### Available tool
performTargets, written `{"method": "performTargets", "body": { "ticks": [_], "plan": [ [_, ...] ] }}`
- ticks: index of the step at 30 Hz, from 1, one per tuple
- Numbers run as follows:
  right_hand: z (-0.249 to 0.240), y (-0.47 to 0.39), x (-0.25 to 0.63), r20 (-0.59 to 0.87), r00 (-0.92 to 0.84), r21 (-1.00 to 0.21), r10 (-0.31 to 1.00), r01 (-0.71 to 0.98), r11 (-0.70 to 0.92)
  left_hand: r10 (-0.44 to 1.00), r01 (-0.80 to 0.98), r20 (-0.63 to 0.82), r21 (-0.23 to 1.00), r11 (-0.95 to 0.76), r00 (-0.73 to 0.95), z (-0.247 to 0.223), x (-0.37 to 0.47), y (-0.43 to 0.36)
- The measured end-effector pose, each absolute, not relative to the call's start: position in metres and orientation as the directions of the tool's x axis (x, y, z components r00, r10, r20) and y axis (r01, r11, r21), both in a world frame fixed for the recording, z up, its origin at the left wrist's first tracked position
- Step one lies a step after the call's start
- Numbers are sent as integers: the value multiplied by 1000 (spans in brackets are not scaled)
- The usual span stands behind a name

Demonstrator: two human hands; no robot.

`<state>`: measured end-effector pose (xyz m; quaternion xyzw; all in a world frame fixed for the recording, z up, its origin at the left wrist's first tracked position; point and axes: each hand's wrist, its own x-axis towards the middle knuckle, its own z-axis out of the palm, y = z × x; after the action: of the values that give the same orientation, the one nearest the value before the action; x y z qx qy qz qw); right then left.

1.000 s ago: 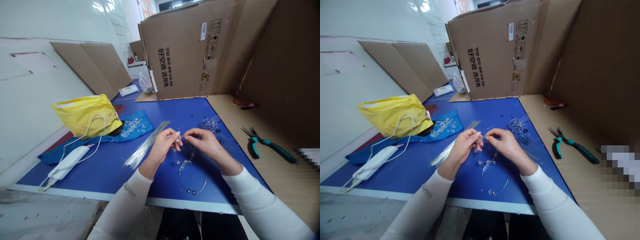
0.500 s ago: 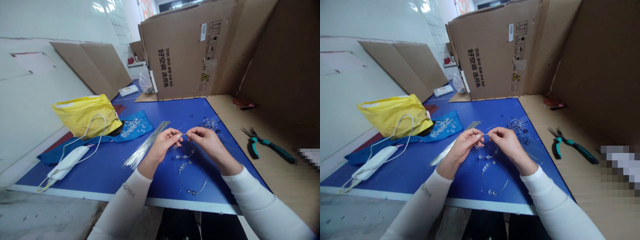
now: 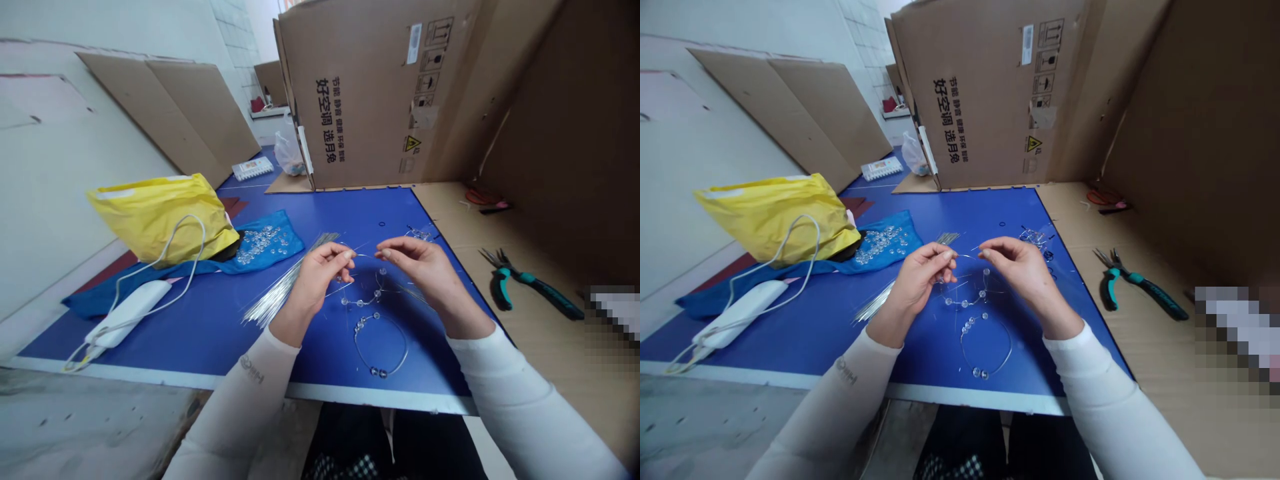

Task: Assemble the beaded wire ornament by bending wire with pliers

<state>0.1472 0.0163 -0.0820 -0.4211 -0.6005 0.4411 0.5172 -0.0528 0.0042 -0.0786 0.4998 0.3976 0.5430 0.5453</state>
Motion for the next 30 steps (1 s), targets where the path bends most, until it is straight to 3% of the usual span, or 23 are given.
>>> {"method": "performTargets", "body": {
  "ticks": [3, 6, 7, 9, 11, 13, 18, 30],
  "plan": [
    [-75, 21, 169, 258, -35, -956, 965, 135, 261, 995, -212, 95, 974, -85, 36, -79, -56, 7],
    [-68, 26, 198, 229, -51, -888, 972, 399, 230, 997, -228, 72, 971, -69, 6, -80, -58, 10],
    [-66, 27, 207, 186, -80, -815, 979, 545, 199, 998, -237, 66, 969, -64, -1, -80, -59, 11],
    [-65, 28, 219, 72, -164, -541, 984, 822, 176, 998, -261, 55, 963, -59, -19, -80, -60, 12],
    [-66, 28, 224, -26, -203, -285, 979, 940, 187, 998, -283, 49, 957, -58, -39, -80, -61, 14],
    [-69, 28, 223, -75, -215, -168, 974, 965, 200, 997, -296, 48, 953, -62, -54, -81, -62, 15],
    [-81, 29, 214, -160, -228, -46, 961, 974, 223, 997, -310, 39, 949, -57, -64, -84, -64, 19],
    [-92, 28, 195, -226, -278, 45, 934, 955, 295, 996, -333, 26, 941, -54, -88, -82, -64, 20]
  ]
}}
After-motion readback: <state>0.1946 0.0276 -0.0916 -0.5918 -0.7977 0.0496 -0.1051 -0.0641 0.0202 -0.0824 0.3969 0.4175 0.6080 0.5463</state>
